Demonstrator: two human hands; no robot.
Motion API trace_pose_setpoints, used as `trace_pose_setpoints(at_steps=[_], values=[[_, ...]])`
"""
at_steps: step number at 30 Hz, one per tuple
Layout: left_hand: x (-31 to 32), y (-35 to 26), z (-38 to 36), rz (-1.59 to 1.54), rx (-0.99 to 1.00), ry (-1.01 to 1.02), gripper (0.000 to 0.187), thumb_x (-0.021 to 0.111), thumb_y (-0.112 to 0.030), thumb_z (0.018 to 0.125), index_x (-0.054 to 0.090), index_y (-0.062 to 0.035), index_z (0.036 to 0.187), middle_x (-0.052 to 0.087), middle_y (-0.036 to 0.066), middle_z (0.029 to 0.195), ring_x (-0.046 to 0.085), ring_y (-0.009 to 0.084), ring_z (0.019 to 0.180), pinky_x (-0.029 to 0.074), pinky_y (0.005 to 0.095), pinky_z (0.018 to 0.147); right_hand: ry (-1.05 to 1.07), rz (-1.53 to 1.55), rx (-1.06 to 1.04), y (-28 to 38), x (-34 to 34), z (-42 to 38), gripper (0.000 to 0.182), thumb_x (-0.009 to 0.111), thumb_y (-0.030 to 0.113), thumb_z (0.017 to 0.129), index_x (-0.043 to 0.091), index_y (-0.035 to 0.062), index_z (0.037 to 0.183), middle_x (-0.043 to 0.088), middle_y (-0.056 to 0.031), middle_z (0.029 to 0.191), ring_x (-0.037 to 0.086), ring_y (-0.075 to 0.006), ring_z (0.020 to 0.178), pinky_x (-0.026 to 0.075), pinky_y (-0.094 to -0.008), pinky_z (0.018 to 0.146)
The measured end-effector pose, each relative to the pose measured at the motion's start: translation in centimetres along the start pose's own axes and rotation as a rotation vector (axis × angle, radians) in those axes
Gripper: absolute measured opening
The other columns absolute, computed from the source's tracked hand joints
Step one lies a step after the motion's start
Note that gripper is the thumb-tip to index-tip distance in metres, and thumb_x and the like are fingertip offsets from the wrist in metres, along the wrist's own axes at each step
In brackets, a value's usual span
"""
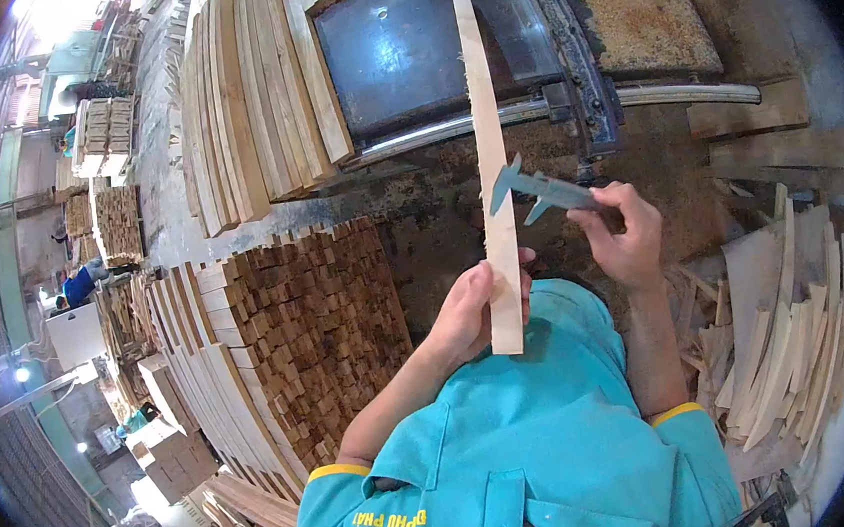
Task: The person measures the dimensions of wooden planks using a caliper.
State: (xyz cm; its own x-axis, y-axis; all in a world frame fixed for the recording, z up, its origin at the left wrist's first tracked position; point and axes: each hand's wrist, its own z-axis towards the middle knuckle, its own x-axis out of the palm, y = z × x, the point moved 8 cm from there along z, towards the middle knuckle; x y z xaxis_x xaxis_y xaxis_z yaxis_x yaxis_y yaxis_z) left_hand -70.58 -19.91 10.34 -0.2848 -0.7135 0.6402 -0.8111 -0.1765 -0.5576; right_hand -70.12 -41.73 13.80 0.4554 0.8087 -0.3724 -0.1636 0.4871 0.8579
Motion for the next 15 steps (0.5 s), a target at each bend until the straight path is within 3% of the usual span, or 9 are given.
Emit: trace_pose_setpoints(at_steps=[2,5,7,13,15], values=[[-0.2,0.1,0.2,0.028,0.019,0.005,0.067,0.048,-0.058,0.104,0.05,-0.002,0.141,0.06,0.009,0.1,0.061,0.0188,0.087,0.054,0.0335,0.075,-0.059,0.006,0.067,-0.3,-1.0,0.3,0.034,0.089,0.016,0.082,0.064,0.0039,0.101,0.071,-0.0131,0.085,0.071,-0.0225,0.075,0.055,-0.0333,0.067],[0.6,-0.3,0.3,-0.44,0.035,0.093,0.058,0.046,-0.053,0.096,0.059,-0.004,0.124,0.053,0.012,0.097,0.052,0.0262,0.092,0.048,0.0381,0.073,-0.091,0.011,0.109,-0.9,-2.1,0.6,0.034,0.089,0.017,0.084,0.063,0.0035,0.101,0.071,-0.0122,0.085,0.07,-0.0193,0.073,0.055,-0.0317,0.067],[1.6,-1.3,0.2,-0.524,0.037,0.161,0.056,0.045,-0.054,0.096,0.06,-0.0056,0.12,0.05,0.01,0.095,0.049,0.0239,0.089,0.046,0.0363,0.072,-0.102,-0.009,0.074,-1.4,-2.6,0.5,0.033,0.088,0.017,0.085,0.063,0.0033,0.101,0.07,-0.0108,0.084,0.069,-0.0169,0.073,0.054,-0.0304,0.066],[1.8,-1.2,0.5,-0.586,0.02,0.223,0.055,0.044,-0.055,0.093,0.061,-0.0068,0.114,0.049,0.008,0.09,0.048,0.0226,0.084,0.043,0.0359,0.07,-0.045,0.012,0.156,-2.8,-2.1,-0.4,0.032,0.087,0.019,0.086,0.064,0.0033,0.1,0.07,-0.0089,0.083,0.067,-0.0145,0.072,0.053,-0.0308,0.064],[1.9,-1.4,0.6,-0.571,0.047,0.257,0.054,0.042,-0.053,0.097,0.059,-0.0055,0.118,0.047,0.007,0.091,0.045,0.0215,0.084,0.043,0.0348,0.07,-0.031,0.032,0.169,-2.8,-1.8,-0.6,0.031,0.087,0.019,0.085,0.064,0.0033,0.099,0.07,-0.0089,0.083,0.067,-0.0152,0.071,0.052,-0.0316,0.064]])
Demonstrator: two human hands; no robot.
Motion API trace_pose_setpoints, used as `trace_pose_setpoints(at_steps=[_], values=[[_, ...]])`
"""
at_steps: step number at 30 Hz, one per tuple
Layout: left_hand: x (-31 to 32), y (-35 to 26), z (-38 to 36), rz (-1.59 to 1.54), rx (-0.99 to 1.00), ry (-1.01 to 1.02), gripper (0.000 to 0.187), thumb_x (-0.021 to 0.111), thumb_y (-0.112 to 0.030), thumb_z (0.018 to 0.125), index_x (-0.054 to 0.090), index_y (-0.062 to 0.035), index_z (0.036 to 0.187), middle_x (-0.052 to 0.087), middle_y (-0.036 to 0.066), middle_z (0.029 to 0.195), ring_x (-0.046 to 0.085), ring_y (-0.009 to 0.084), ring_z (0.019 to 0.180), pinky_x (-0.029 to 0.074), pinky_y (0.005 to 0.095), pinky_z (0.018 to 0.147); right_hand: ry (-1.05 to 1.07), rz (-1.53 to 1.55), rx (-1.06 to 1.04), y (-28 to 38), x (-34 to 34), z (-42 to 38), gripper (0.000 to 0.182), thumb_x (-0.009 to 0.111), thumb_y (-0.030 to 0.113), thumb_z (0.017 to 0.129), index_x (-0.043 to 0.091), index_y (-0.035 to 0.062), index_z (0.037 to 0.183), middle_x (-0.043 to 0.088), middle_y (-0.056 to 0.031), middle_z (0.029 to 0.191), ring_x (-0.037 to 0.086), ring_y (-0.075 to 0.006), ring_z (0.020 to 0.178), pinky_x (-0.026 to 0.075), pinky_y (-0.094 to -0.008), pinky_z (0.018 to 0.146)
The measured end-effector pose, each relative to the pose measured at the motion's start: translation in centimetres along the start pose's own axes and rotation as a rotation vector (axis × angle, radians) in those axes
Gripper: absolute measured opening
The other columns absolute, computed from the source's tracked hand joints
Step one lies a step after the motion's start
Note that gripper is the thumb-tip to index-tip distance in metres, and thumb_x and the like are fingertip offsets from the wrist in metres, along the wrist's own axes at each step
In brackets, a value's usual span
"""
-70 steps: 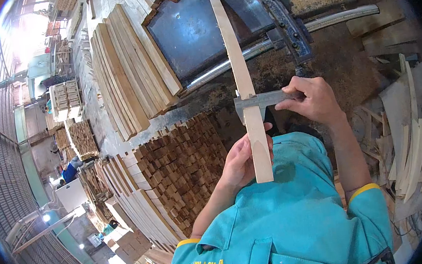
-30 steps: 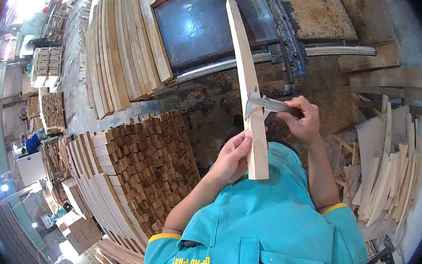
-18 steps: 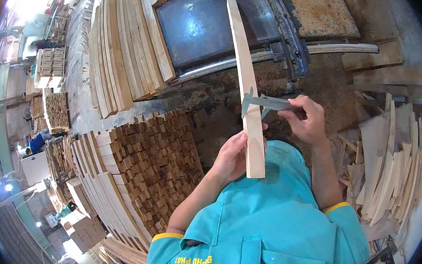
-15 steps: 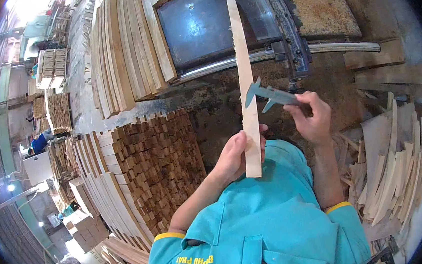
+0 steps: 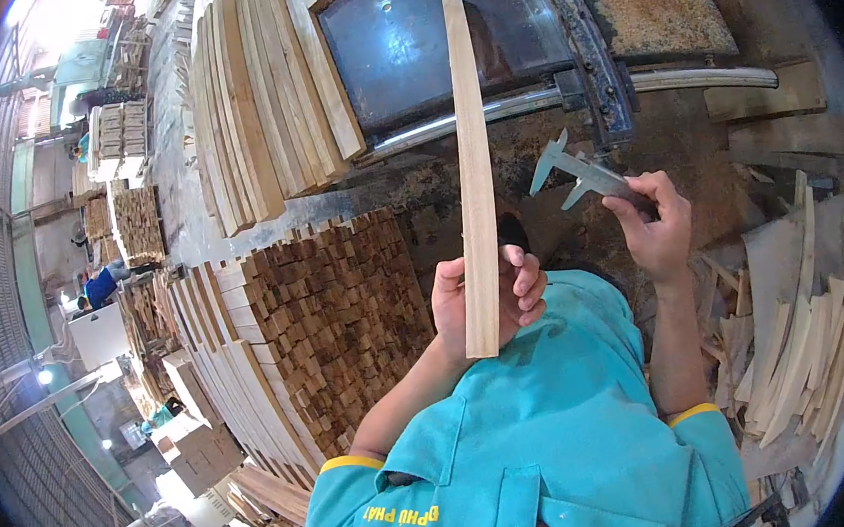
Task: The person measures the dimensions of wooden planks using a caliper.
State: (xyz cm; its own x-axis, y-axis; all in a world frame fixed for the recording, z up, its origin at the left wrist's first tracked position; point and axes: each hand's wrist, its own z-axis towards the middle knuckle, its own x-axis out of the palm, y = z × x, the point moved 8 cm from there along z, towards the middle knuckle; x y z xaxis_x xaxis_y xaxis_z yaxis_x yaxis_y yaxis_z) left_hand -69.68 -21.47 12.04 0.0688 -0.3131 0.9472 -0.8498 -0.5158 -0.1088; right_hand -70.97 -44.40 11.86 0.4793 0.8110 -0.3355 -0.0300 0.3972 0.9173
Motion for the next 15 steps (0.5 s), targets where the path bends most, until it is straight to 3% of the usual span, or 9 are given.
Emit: trace_pose_setpoints(at_steps=[9,12,14,15], values=[[0.3,0.0,0.3,0.065,0.001,0.016,0.056,0.041,-0.055,0.097,0.06,-0.0053,0.115,0.047,0.007,0.089,0.044,0.0215,0.083,0.041,0.0349,0.069,0.018,0.0,0.03,-0.7,0.2,0.0,0.03,0.088,0.018,0.084,0.065,0.0036,0.097,0.07,-0.0101,0.084,0.069,-0.0186,0.073,0.054,-0.033,0.067],[0.2,-0.2,0.3,0.18,0.003,-0.046,0.059,0.045,-0.057,0.095,0.06,-0.0036,0.115,0.05,0.007,0.088,0.048,0.0218,0.082,0.043,0.0351,0.071,0.015,-0.014,0.009,-0.6,0.1,0.2,0.03,0.088,0.017,0.084,0.065,0.0038,0.097,0.07,-0.0092,0.083,0.069,-0.0178,0.073,0.054,-0.0324,0.067],[-0.7,-0.3,0.0,0.524,-0.024,-0.219,0.063,0.049,-0.058,0.093,0.06,-0.0013,0.118,0.053,0.008,0.087,0.054,0.0219,0.083,0.047,0.0353,0.075,0.003,0.0,0.017,-1.0,0.2,0.1,0.029,0.088,0.017,0.084,0.065,0.0039,0.097,0.07,-0.0087,0.083,0.069,-0.0173,0.073,0.054,-0.0322,0.067],[-1.2,-0.1,-0.2,0.556,-0.051,-0.252,0.065,0.053,-0.058,0.094,0.059,0.0004,0.12,0.056,0.008,0.088,0.058,0.0212,0.084,0.05,0.0351,0.077,-0.008,0.017,0.029,-1.1,0.2,0.1,0.029,0.088,0.017,0.084,0.065,0.004,0.097,0.07,-0.0082,0.082,0.069,-0.0168,0.073,0.054,-0.0319,0.067]])
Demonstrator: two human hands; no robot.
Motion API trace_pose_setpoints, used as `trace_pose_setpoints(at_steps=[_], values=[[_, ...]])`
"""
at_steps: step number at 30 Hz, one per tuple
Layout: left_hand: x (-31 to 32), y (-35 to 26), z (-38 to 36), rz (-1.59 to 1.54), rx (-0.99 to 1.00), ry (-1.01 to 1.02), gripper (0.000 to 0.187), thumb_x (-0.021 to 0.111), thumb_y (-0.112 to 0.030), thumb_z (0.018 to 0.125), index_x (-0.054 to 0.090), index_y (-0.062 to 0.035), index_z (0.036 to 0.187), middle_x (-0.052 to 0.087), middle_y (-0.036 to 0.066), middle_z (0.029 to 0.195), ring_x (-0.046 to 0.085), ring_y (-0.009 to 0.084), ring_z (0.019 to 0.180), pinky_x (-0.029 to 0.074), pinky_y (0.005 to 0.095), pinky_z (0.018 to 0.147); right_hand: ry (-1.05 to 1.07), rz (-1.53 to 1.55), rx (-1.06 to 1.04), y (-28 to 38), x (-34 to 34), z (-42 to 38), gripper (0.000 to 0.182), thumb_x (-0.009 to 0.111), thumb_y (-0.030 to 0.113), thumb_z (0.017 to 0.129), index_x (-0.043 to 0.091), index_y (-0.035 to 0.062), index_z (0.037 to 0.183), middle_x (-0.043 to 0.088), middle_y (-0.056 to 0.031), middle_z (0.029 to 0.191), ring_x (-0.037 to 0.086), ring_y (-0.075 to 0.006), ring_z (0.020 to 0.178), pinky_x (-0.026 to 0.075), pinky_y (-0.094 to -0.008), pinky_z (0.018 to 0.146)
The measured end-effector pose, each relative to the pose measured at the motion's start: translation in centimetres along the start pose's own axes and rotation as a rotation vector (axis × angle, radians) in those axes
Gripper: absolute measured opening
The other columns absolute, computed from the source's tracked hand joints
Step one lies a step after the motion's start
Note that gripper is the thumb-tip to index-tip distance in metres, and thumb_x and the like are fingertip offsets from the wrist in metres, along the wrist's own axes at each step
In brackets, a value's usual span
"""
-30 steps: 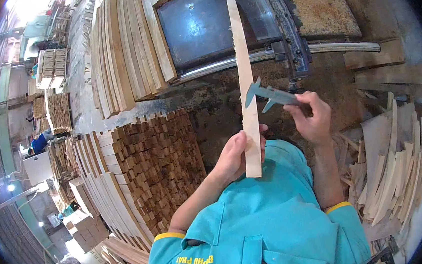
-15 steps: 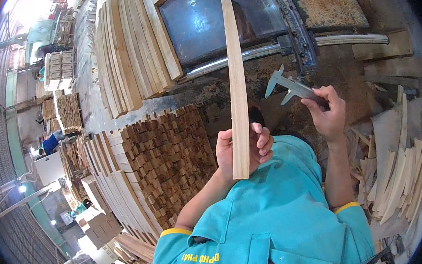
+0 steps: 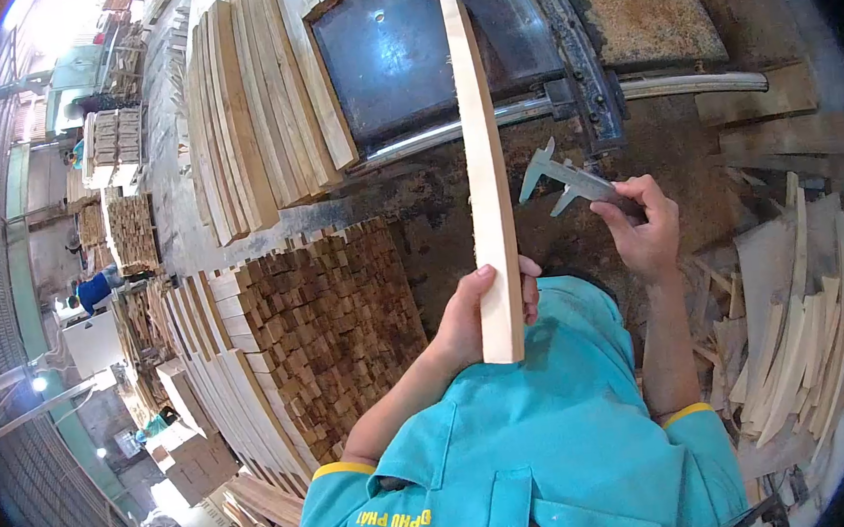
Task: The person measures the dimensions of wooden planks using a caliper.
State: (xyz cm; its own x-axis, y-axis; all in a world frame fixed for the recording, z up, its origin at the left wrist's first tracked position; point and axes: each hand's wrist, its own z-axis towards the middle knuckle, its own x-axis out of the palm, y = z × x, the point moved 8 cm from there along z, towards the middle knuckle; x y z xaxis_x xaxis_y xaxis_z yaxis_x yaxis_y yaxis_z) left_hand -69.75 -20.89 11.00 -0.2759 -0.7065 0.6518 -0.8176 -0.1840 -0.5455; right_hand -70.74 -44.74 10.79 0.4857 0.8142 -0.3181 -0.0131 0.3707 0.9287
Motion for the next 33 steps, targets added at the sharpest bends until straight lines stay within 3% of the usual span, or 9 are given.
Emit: trace_pose_setpoints(at_steps=[10,33], values=[[-1.3,0.8,-0.1,0.214,-0.007,-0.101,0.06,0.051,-0.056,0.101,0.06,0.0007,0.118,0.061,0.009,0.09,0.062,0.0203,0.082,0.052,0.0347,0.077,0.011,-0.012,-0.019,0.3,0.2,-0.2,0.03,0.088,0.019,0.084,0.065,0.0035,0.096,0.071,-0.0079,0.082,0.068,-0.0159,0.072,0.054,-0.0321,0.067],[-2.0,1.6,-0.2,0.232,0.009,-0.171,0.053,0.047,-0.053,0.108,0.061,-0.0032,0.119,0.063,0.005,0.091,0.062,0.0149,0.083,0.053,0.0317,0.076,-0.001,0.026,0.012,-0.1,0.0,-0.4,0.032,0.089,0.023,0.084,0.065,0.0042,0.093,0.068,-0.0055,0.076,0.062,-0.0129,0.066,0.05,-0.0298,0.062]])
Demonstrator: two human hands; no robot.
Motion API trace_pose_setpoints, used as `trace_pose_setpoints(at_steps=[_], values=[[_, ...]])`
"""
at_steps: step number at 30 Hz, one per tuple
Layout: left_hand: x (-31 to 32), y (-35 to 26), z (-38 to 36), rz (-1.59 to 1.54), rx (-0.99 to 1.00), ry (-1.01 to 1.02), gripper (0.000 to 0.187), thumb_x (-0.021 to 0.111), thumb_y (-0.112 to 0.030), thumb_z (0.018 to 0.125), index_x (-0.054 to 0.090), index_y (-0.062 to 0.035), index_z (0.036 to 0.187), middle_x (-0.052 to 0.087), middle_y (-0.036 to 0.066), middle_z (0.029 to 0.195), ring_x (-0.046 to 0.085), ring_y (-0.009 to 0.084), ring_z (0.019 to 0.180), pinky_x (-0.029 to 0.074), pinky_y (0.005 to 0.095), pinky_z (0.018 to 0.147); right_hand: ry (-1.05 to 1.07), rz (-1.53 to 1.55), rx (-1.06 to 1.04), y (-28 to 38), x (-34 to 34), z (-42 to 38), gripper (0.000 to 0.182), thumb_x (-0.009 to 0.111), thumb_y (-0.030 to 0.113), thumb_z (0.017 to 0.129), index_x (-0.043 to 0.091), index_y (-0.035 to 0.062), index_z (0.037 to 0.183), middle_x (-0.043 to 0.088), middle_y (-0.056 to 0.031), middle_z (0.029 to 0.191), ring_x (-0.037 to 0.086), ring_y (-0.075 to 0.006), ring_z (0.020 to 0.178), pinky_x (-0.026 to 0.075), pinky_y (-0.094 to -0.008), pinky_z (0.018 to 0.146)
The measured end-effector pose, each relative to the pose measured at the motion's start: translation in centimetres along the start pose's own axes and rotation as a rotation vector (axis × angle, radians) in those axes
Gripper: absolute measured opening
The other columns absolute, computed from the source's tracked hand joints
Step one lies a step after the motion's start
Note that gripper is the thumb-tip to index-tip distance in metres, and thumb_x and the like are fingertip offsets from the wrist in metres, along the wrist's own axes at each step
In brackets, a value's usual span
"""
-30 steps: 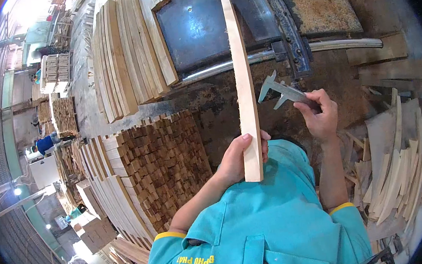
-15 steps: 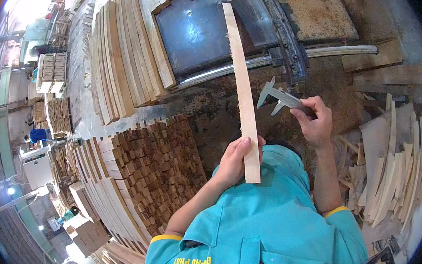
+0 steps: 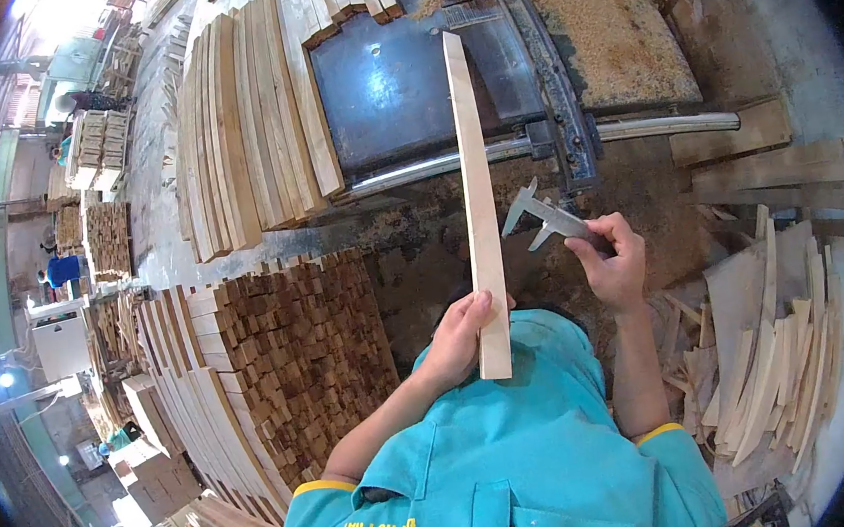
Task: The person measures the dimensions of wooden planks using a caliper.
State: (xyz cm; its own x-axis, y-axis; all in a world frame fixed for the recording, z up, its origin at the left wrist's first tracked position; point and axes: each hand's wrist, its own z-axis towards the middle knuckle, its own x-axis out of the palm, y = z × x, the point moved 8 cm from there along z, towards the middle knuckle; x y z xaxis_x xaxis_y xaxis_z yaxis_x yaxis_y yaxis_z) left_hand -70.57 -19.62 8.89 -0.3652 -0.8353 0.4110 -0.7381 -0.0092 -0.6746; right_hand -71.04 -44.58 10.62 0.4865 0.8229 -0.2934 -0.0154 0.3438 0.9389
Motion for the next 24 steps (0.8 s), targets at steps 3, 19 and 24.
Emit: trace_pose_setpoints(at_steps=[3,19,24], values=[[0.0,0.2,0.2,-0.001,0.005,0.01,0.053,0.047,-0.053,0.108,0.061,-0.0032,0.12,0.063,0.005,0.092,0.062,0.0148,0.083,0.053,0.032,0.076,0.004,-0.014,0.005,0.0,-0.3,0.0,0.032,0.089,0.024,0.084,0.065,0.004,0.094,0.068,-0.006,0.076,0.063,-0.0134,0.067,0.051,-0.0304,0.063],[-0.1,0.8,0.0,0.13,-0.085,-0.152,0.047,0.05,-0.053,0.108,0.058,-0.0066,0.109,0.063,0.003,0.09,0.061,0.012,0.079,0.054,0.0313,0.071,0.004,-0.007,0.019,-0.2,-1.1,-0.8,0.03,0.087,0.019,0.085,0.064,0.0039,0.096,0.07,-0.0065,0.079,0.066,-0.0137,0.07,0.052,-0.0304,0.066],[-0.2,0.9,0.0,0.126,-0.091,-0.157,0.046,0.051,-0.052,0.107,0.058,-0.0073,0.108,0.062,0.002,0.089,0.061,0.0116,0.078,0.054,0.0312,0.071,0.006,-0.041,0.014,-0.3,-1.1,-1.1,0.03,0.087,0.02,0.085,0.064,0.0039,0.095,0.07,-0.0075,0.08,0.067,-0.015,0.073,0.052,-0.0313,0.069]])
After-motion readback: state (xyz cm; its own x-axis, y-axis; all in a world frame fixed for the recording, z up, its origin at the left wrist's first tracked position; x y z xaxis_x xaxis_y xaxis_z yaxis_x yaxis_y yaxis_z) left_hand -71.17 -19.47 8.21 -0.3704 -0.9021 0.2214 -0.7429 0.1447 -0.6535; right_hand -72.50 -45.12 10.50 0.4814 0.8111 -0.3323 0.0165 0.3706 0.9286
